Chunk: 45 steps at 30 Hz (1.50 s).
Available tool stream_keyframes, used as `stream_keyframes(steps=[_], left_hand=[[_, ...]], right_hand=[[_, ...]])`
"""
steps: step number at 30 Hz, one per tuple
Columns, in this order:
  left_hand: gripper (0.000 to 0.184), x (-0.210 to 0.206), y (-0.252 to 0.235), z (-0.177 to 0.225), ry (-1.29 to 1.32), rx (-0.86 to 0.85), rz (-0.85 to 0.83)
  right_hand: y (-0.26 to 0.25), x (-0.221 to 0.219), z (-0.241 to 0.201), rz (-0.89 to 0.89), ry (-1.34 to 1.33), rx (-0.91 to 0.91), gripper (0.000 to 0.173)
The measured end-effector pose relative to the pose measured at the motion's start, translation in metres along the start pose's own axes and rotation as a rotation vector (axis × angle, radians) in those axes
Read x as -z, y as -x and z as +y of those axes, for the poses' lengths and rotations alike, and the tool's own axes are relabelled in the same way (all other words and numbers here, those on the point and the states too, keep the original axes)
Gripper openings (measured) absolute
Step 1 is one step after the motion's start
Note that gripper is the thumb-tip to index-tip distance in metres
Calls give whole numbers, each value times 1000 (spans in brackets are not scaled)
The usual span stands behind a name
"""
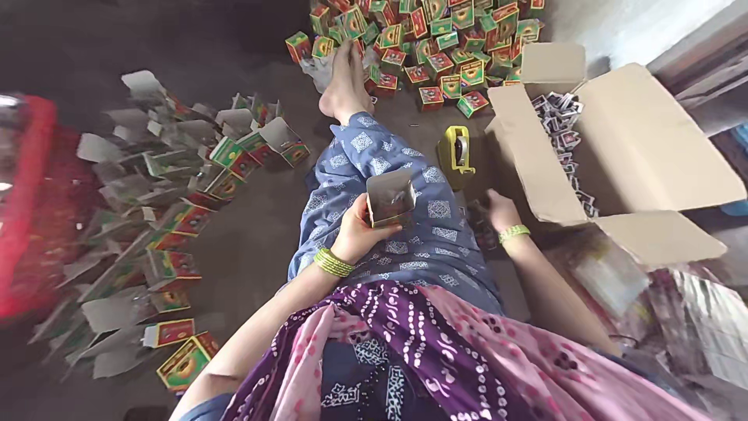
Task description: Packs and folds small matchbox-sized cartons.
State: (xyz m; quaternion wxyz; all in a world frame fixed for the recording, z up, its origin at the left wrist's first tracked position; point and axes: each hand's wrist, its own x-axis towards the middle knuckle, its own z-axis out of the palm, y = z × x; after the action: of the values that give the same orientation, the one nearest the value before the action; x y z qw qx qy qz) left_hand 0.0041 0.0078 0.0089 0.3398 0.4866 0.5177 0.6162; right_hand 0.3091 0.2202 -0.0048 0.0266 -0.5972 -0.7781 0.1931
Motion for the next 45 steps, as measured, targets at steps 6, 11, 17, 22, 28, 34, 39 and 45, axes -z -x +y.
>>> stream_keyframes(steps=[6, 11, 17, 22, 28, 34, 39, 45], left_hand=[[81, 5, 5, -19, -96, 17, 75], [73, 6, 9, -16, -150, -28, 52], [58, 11, 12, -19, -231, -63, 67], [48, 8, 11, -23, -222, -47, 60], [100, 11, 13, -18, -89, -137, 77], [103, 10, 17, -20, 29, -285, 37], [61, 14, 21, -14, -35, -295, -48], [56, 12, 19, -17, 27, -211, -67]], right_hand=[[52, 43, -111, 301, -713, 487, 37], [92, 25, -189, 232, -572, 786, 22], [102, -13, -205, 267, -228, 1016, 21], [99, -9, -201, 92, 23, 1080, 33], [91, -9, -190, 424, -388, 988, 35], [67, -18, -172, -34, -824, 834, 56], [66, -34, -165, -137, -804, 967, 46], [63, -33, -169, 5, -708, 1003, 43]])
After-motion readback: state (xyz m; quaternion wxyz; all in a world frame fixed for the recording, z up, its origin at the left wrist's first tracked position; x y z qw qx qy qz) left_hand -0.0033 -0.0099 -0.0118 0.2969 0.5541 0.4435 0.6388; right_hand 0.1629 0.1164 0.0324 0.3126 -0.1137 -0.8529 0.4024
